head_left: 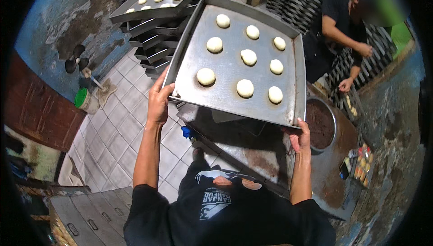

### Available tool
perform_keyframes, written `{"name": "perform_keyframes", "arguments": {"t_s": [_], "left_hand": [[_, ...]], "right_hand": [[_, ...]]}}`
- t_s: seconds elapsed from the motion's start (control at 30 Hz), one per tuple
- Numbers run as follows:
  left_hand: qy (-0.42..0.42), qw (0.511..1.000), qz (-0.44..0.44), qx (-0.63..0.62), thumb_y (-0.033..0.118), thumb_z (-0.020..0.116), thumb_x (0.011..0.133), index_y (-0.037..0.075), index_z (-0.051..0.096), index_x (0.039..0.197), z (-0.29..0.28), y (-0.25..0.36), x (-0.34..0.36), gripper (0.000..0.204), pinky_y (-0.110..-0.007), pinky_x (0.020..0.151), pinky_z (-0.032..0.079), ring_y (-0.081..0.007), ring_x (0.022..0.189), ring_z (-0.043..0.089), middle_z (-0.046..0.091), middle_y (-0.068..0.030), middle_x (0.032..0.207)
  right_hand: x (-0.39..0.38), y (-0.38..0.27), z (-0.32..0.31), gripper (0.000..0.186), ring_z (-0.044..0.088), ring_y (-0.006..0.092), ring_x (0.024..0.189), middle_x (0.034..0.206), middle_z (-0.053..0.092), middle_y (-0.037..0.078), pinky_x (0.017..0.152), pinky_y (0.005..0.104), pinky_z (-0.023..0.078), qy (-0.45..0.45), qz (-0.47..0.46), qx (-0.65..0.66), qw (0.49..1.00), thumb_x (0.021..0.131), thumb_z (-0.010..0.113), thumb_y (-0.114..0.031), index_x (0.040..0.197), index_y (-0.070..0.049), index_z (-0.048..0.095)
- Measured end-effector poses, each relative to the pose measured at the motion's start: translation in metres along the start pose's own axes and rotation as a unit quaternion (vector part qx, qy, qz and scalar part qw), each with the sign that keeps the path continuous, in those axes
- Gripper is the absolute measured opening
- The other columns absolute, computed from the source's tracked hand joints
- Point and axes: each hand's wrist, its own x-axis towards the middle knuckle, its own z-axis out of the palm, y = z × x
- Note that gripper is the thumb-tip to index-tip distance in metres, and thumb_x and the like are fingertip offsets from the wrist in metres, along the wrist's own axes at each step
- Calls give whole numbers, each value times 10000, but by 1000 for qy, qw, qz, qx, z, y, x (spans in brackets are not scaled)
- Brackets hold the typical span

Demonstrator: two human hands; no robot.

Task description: The person flattens individual portions of dough by hand on a metal table, uses a spoon to add dark chocolate filling, pinches the dough closed, rolls it into a ball, and arranges the filled rolls on a metal baking tray.

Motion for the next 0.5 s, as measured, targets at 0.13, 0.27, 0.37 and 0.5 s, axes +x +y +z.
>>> {"name": "perform_keyframes", "arguments": {"t_s": [0.13,0.27,0.37,0.5], "left_hand": [[6,994,71,-78,17,553,902,-20,395,1523,-35,47,33,642,-308,1061,448,-195,1233,589,546,-145,1435],[9,989,98,-109,113,528,980,-22,351,1537,-83,86,99,600,-363,1136,401,-233,1339,510,493,-157,1492],[44,982,117,-144,62,546,957,1,374,1536,-105,109,159,608,-373,1104,406,-236,1274,546,549,-143,1418],[88,974,139,-155,78,584,937,11,376,1533,-153,108,253,635,-368,1094,407,-236,1255,545,555,-145,1393]], "right_hand": [[56,-37,97,512,676,260,1074,1252,667,128,873,453,585,-69,-13,-35,997,976,609,-367,1359,-32,555],[154,-43,222,629,669,271,1077,1253,660,140,896,456,564,-105,-10,-34,994,963,613,-510,1389,-54,530],[228,-52,307,739,560,330,1243,1356,548,251,1069,512,455,-95,-6,-46,994,973,606,-547,1421,18,442],[347,-33,394,573,604,297,1156,1245,583,154,1050,512,505,-169,-25,17,985,958,680,-464,1298,-31,521]]}}
